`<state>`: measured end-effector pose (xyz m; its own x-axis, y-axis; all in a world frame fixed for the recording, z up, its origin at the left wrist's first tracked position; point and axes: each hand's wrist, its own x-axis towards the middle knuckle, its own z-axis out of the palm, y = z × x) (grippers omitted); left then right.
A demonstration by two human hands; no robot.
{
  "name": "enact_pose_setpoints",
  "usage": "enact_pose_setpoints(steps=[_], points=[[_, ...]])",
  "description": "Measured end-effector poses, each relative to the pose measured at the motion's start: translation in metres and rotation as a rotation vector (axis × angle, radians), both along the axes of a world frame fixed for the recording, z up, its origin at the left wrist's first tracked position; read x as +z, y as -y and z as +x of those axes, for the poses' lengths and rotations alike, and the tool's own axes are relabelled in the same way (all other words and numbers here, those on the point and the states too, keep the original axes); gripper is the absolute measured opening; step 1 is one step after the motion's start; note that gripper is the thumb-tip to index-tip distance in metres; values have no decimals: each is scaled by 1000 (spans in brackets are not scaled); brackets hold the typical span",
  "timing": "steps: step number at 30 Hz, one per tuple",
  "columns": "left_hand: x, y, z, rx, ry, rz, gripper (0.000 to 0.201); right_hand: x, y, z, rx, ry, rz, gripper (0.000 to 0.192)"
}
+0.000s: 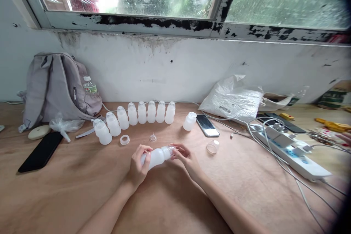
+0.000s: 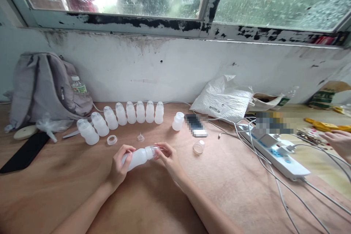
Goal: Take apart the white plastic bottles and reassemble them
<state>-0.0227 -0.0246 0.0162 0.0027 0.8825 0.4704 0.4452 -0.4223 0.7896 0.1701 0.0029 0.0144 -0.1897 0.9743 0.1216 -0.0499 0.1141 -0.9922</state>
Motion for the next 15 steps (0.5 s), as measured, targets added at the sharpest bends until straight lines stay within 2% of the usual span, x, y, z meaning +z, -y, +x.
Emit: enact_pose_setpoints(steps=[4,9,12,15], points=[[-7,-11,-2,-11,-74,-11,26,16,-11,9,-129,183,163,30],[-22,-23,-9,100,-188,49,31,61,-44,31,-406,636,621,26],[-30,-29,-15,194,-303,82,30,79,-71,37,-448,840,771,26],[-35,-32,-20,271,-416,88,30,81,-99,39,-452,1002,818,26]])
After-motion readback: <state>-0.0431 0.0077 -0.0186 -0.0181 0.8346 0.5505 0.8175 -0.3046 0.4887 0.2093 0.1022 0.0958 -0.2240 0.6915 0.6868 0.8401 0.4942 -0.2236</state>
